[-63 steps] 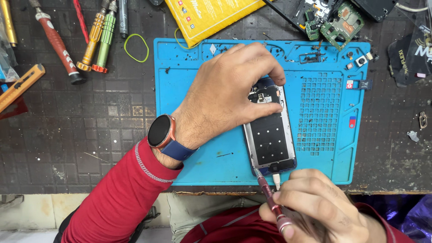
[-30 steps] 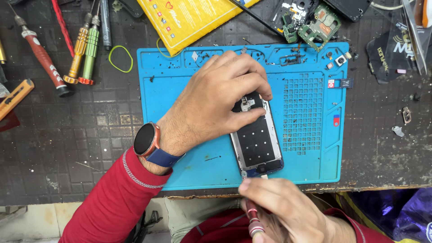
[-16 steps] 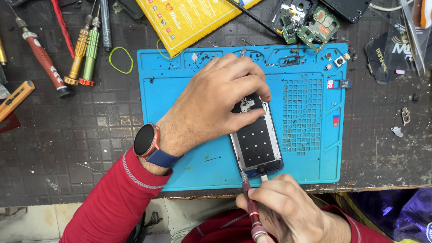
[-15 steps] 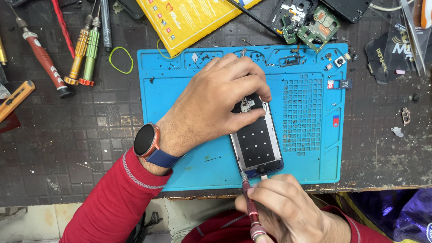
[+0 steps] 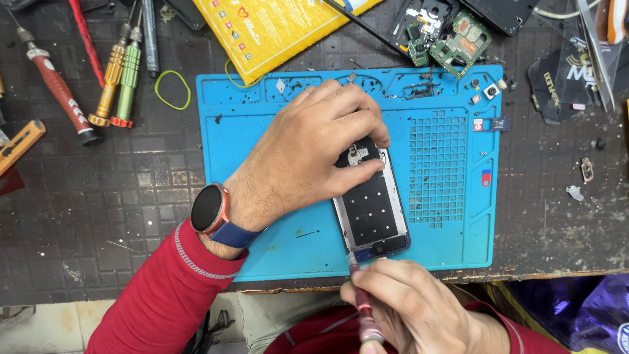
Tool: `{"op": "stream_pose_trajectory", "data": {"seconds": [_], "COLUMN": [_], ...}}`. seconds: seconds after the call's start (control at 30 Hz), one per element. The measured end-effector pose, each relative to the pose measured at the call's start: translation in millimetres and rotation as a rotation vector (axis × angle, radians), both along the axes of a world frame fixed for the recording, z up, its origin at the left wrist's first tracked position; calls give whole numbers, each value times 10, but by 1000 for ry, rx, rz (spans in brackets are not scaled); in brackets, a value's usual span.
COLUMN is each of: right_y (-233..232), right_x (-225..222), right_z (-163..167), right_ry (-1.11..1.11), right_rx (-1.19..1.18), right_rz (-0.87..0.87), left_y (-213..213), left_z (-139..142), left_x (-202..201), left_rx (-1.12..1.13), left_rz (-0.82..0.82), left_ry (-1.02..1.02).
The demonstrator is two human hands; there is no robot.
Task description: The person pries open the back cover of a smartphone on a blue repair mat, plugs a charging cable into it, and uses a screwdriver to unscrew and work on the internal components of the opened phone.
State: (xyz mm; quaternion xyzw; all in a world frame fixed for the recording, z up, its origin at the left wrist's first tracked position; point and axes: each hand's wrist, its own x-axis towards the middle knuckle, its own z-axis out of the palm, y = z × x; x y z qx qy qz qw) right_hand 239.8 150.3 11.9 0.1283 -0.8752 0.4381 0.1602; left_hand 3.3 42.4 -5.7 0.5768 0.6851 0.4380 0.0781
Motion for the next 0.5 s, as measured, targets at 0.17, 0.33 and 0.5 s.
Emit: {"op": "stream_pose_trajectory", "data": {"seconds": [0.17, 0.33, 0.5], "right_y": [14, -26, -65], "right_x": [46, 56, 104], "right_z": [-23, -179, -226], "right_ry": [8, 101, 54], "right_rx": [-9, 47, 75], "right_rz": [14, -33, -32], "left_y": [-11, -20, -18], "left_z": [-31, -54, -50], "left_x": [-21, -34, -18], "left_rx": [18, 23, 12], "left_rz": [-16, -17, -15], "left_ry": [2, -6, 1]}}
